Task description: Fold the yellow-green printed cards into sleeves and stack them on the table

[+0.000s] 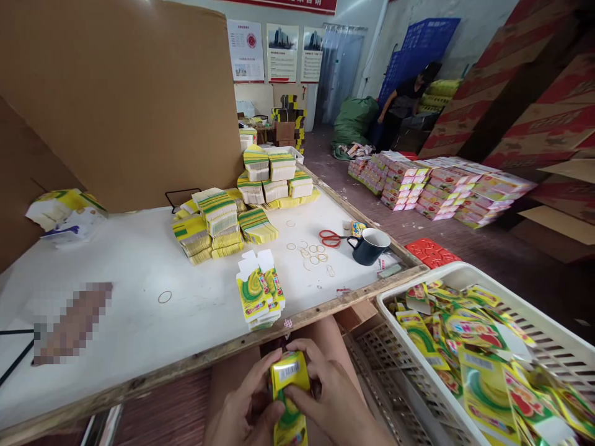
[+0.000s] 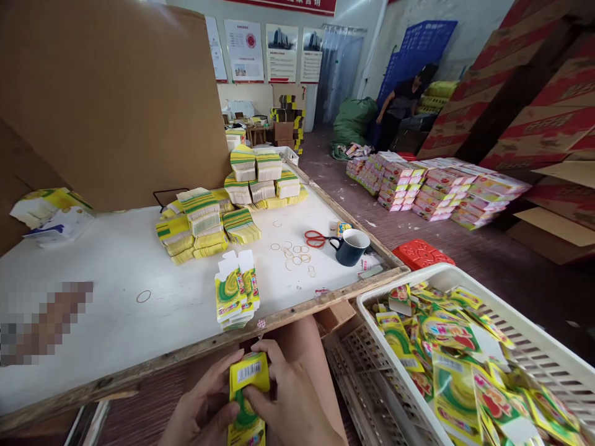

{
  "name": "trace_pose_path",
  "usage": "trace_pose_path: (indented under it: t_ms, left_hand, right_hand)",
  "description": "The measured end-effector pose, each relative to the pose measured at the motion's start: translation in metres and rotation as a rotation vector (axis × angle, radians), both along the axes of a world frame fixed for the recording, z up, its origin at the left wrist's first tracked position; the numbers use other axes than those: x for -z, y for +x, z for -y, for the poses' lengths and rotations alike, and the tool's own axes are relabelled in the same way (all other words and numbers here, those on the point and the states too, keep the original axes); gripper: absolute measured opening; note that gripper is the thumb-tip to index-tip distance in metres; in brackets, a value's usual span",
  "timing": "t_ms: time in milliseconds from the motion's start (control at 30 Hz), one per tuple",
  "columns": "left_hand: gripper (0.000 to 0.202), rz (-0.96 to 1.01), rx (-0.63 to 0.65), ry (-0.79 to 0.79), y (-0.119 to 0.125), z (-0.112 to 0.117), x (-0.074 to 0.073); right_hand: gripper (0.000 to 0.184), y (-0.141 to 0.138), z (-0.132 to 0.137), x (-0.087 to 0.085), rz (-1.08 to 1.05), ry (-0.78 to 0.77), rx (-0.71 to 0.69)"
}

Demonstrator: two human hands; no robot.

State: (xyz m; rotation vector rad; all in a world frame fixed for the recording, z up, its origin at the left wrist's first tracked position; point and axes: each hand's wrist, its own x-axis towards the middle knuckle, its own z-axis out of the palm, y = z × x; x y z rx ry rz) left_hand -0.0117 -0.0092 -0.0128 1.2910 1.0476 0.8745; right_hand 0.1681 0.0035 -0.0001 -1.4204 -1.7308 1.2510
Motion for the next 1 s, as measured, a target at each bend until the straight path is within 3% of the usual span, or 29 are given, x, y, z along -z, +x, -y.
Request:
trace_pose_path:
  t_ms: [167,433,567,733,900,1000]
  left_hand:
    - [0.059,-0.014,0.035,-0.006,0.0,-0.001,-0.003]
    - [0.055,-0.017,-0.035,-0.012,0.003,-0.002,-0.007]
    - [0.049,0.096,-0.064,-0.058,-0.002,-0.005,-0.011]
    - [0.047,0.228,0.025,-0.105,0.002,-0.009,-0.009]
    - [0.035,0.163,0.039,0.034,0.022,-0.008,-0.019]
    - [0.027,0.034,0.039,0.125,0.03,-0.013,-0.028]
  right_hand:
    - [0.045,0.004,-0.004,-0.006,0.004,-0.041,-0.005]
    - [0.045,-0.009,-0.005,0.007,0.175,0.054,0.076]
    - [0.044,0.001,-0.004,0.003,-0.046,0.084,0.017]
    - [0.023,0.01,-0.002,0.001,-0.427,0.009,0.129]
    - [0.012,0.007,0.002,0.001,-0.518,0.065,0.218]
    - [0.011,0.022,0.003,-0.008,-0.42,0.204,0.222]
